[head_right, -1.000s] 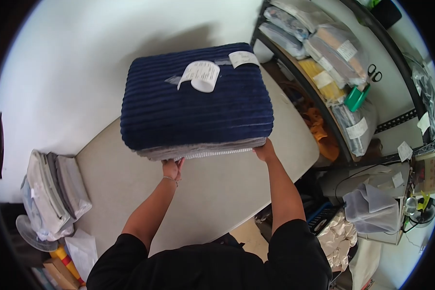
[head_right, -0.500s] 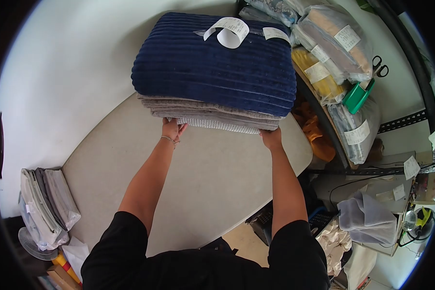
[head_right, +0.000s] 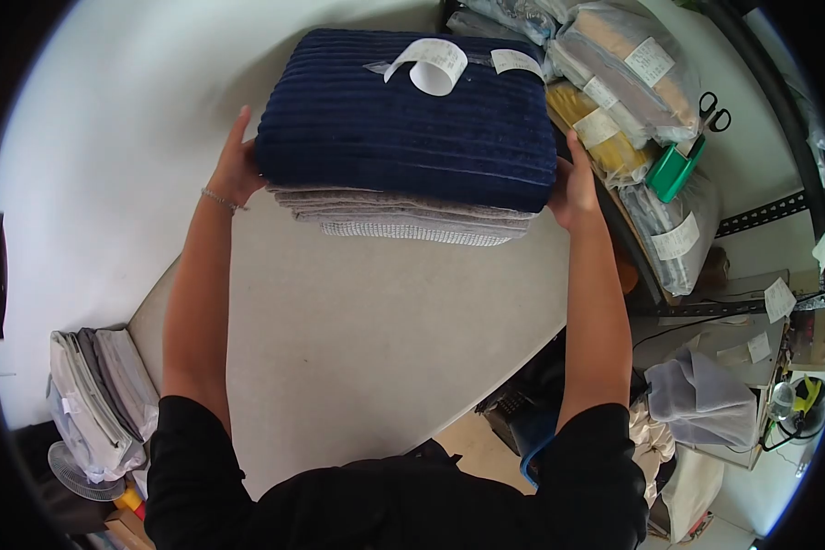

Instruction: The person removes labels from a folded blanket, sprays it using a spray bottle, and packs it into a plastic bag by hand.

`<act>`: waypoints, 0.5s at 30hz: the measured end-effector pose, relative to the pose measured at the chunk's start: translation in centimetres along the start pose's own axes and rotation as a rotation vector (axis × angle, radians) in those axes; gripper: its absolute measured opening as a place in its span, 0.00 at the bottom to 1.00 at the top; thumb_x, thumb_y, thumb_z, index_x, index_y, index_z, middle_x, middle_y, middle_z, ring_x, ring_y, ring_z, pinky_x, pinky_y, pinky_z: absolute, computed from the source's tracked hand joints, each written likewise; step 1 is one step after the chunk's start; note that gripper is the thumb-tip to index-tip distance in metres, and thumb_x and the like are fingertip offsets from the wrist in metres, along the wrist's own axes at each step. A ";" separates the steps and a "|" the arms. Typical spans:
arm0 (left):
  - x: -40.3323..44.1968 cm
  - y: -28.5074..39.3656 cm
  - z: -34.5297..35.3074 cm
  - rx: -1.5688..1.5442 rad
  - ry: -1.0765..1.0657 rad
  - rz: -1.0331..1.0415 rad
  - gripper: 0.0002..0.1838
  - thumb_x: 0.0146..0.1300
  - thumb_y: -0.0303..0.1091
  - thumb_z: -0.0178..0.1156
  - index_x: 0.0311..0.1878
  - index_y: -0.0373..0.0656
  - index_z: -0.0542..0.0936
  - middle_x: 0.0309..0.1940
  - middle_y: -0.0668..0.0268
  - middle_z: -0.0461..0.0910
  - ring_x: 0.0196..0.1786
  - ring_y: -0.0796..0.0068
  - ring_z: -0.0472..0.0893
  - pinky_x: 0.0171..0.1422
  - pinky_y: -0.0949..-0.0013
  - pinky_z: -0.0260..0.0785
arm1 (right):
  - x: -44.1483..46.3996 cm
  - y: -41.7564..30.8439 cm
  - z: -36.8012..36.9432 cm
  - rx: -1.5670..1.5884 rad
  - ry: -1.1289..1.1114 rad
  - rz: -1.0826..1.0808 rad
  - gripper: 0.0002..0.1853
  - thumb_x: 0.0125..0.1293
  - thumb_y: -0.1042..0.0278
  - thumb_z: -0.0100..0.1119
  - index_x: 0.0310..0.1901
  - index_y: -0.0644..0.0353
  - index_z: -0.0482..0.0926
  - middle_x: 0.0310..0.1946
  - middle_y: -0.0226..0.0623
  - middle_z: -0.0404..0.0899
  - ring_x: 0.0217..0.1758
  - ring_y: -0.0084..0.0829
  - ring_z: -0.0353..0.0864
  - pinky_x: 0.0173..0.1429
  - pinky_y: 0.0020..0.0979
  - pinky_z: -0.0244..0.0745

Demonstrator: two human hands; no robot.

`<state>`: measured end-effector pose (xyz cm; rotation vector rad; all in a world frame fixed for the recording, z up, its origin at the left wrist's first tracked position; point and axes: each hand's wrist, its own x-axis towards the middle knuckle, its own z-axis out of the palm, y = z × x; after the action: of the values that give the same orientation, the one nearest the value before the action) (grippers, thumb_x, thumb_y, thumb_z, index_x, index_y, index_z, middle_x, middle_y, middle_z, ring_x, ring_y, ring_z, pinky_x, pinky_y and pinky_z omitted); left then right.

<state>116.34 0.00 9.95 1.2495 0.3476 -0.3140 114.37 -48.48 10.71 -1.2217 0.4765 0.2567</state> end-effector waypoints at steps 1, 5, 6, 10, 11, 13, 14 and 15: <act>0.7 0.4 0.0 0.084 -0.029 -0.077 0.51 0.55 0.78 0.51 0.68 0.42 0.69 0.60 0.59 0.74 0.59 0.64 0.72 0.63 0.63 0.63 | 0.4 -0.6 0.2 0.000 -0.005 -0.007 0.43 0.66 0.28 0.47 0.64 0.63 0.71 0.63 0.40 0.74 0.65 0.38 0.73 0.69 0.44 0.64; -0.3 1.0 2.3 0.193 0.088 -0.140 0.52 0.53 0.77 0.56 0.67 0.40 0.70 0.60 0.57 0.75 0.62 0.61 0.72 0.66 0.56 0.63 | 0.5 -1.4 2.2 -0.047 -0.046 0.031 0.46 0.57 0.25 0.58 0.66 0.58 0.71 0.65 0.42 0.73 0.67 0.41 0.71 0.70 0.43 0.64; -0.8 1.2 2.5 0.189 0.088 -0.141 0.52 0.53 0.77 0.56 0.67 0.40 0.70 0.60 0.57 0.75 0.62 0.61 0.72 0.66 0.56 0.63 | 0.1 -1.3 2.7 -0.109 -0.039 -0.069 0.46 0.55 0.26 0.61 0.65 0.56 0.72 0.64 0.42 0.74 0.66 0.42 0.73 0.69 0.43 0.65; -1.5 1.4 3.0 -0.052 -0.113 -0.111 0.44 0.55 0.68 0.61 0.64 0.40 0.73 0.57 0.57 0.78 0.60 0.61 0.77 0.66 0.54 0.68 | 0.3 -1.6 3.2 -0.107 -0.017 -0.011 0.43 0.51 0.31 0.68 0.63 0.54 0.74 0.60 0.42 0.77 0.62 0.42 0.76 0.67 0.45 0.68; -1.3 1.3 3.0 -0.111 -0.131 -0.102 0.41 0.56 0.65 0.63 0.63 0.40 0.74 0.56 0.57 0.79 0.59 0.61 0.78 0.65 0.54 0.69 | 0.1 -1.6 3.7 -0.066 -0.015 0.003 0.42 0.50 0.34 0.70 0.62 0.54 0.75 0.59 0.42 0.78 0.61 0.43 0.76 0.66 0.46 0.69; -0.5 0.6 3.0 -0.166 -0.152 -0.076 0.39 0.56 0.62 0.64 0.62 0.40 0.74 0.55 0.57 0.79 0.57 0.62 0.79 0.64 0.55 0.71 | -0.1 -1.6 3.8 -0.024 -0.013 0.009 0.40 0.50 0.38 0.72 0.61 0.54 0.75 0.57 0.42 0.79 0.59 0.43 0.77 0.65 0.47 0.70; 0.0 0.2 3.0 -0.223 -0.167 -0.057 0.38 0.56 0.60 0.64 0.61 0.40 0.74 0.55 0.57 0.80 0.55 0.63 0.81 0.63 0.57 0.72 | 0.3 -1.2 3.6 0.014 -0.028 0.002 0.39 0.49 0.41 0.72 0.60 0.54 0.76 0.57 0.42 0.79 0.59 0.43 0.77 0.64 0.48 0.70; 0.7 -0.3 2.7 -0.224 -0.172 -0.052 0.38 0.56 0.60 0.64 0.61 0.40 0.74 0.55 0.57 0.80 0.55 0.63 0.81 0.63 0.57 0.72 | 0.3 -1.0 3.6 0.051 -0.042 -0.004 0.38 0.49 0.43 0.73 0.60 0.54 0.76 0.56 0.43 0.79 0.59 0.43 0.78 0.63 0.48 0.71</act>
<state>117.06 -2.66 10.15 0.9876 0.2599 -0.4133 115.86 -45.45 12.33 -1.1649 0.4417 0.2653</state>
